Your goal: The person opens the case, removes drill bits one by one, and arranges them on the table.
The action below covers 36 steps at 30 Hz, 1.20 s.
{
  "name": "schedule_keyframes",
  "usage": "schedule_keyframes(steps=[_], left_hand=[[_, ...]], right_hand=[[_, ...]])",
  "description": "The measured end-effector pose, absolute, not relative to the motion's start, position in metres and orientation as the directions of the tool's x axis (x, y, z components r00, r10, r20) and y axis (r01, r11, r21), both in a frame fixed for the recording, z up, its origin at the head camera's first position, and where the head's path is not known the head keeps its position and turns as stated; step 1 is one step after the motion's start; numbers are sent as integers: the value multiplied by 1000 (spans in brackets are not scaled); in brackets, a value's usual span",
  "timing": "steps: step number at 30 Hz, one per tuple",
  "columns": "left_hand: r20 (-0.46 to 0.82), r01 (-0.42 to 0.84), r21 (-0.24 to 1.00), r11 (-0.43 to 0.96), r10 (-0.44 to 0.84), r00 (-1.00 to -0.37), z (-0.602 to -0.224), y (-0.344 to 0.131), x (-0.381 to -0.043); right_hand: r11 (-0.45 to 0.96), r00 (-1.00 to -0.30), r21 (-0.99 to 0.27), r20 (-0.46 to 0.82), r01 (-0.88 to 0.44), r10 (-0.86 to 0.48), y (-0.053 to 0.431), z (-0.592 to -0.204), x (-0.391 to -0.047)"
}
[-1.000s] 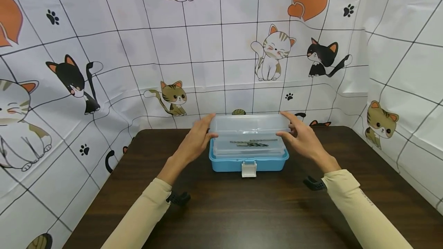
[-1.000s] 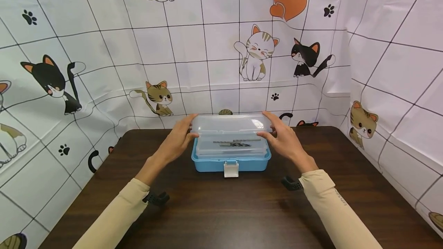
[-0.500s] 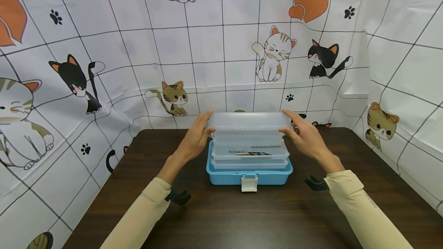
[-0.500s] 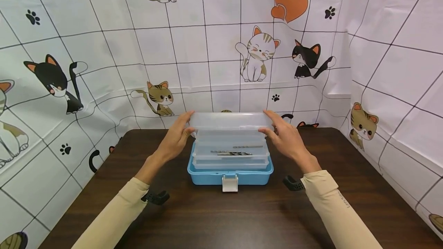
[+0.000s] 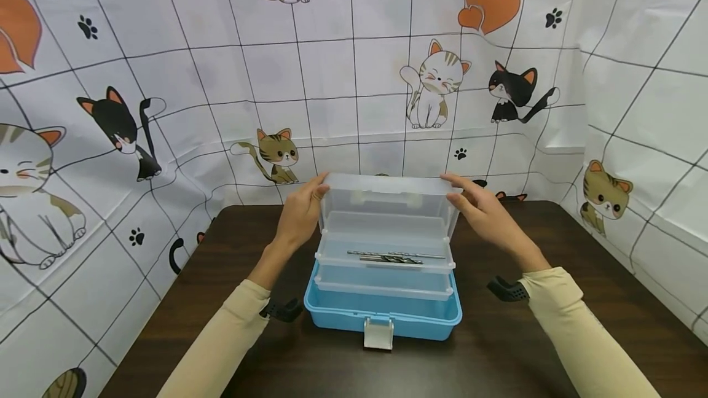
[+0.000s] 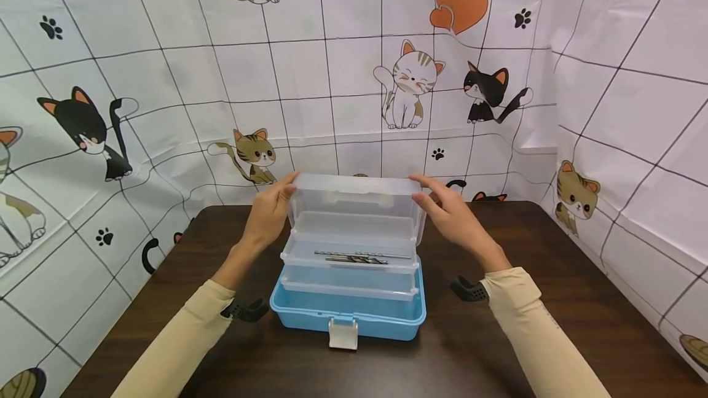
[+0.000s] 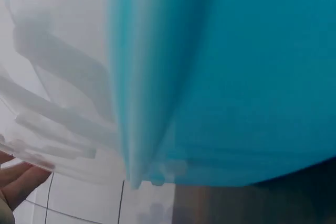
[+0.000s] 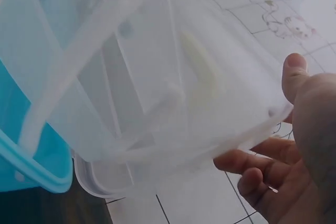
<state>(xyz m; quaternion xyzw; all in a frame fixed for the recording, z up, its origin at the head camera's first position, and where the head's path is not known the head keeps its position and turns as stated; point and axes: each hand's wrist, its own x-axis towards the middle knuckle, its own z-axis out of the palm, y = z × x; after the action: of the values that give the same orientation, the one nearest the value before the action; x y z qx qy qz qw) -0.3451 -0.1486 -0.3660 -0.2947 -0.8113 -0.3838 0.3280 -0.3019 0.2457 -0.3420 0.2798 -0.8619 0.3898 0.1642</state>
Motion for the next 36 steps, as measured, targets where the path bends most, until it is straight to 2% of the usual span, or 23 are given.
schedule_keyframes(steps=[5,10,15,20,28,36], left_hand=[[729,701,475,532,207,-652,-363,-151,-344],[666,673,584,454,206,-717,-361,-157,-343],[528,606,735,304,304,-793,-360,-166,-343],[410,518,831,202,406,-817,-359,-169,-346],[273,331,929,163,300,-914,-361,-161,-347],[151,189,974,121,269,-951,-368,-158,-344]], right_hand=[[457,-823,-687,427,-564,-374,251,-345,-304],[374,-850,-767,429,-522,-306,250,-350,-312],[371,-864,-781,452,-503,-221,247,-357,-317],[364,-894,-817,422,-448,-153,242,-355,-311],[267,-945,-907,308,-327,-109,248,-370,-323],[75,-993,-993,89,-95,-74,248,-382,-328]])
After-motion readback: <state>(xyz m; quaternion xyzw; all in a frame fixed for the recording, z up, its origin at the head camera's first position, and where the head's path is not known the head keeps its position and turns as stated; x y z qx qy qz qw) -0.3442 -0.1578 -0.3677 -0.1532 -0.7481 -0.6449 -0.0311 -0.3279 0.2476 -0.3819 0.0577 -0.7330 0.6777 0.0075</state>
